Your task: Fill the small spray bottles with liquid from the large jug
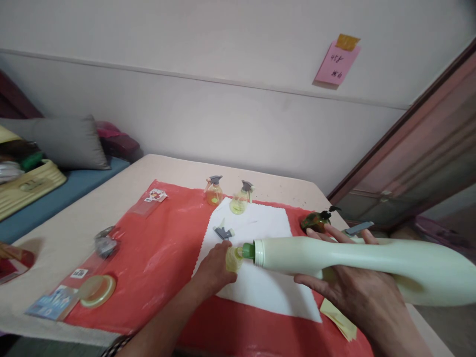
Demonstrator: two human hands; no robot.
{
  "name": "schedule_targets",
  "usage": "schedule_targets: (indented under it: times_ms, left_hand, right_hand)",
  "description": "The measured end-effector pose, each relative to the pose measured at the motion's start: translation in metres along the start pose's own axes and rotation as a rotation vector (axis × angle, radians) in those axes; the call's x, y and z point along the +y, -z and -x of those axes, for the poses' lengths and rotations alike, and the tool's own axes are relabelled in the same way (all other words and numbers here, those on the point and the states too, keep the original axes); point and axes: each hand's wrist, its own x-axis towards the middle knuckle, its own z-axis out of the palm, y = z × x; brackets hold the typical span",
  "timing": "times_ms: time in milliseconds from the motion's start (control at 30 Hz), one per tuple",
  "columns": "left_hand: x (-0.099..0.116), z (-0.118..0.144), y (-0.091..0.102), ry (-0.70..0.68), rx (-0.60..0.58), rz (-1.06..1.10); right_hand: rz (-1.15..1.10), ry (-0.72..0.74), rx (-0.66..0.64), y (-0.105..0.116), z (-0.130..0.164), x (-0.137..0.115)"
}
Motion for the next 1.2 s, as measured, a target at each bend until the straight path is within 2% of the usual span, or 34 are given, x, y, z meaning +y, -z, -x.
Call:
schedule_targets:
  times_ms: [1200]
  left_hand:
    - [-0.0011,-0.0028,-0.0018,0.009,0.011,0.015]
  right_hand:
    - [0.009,0.012,0.0,-0.0018,0.002,0.001]
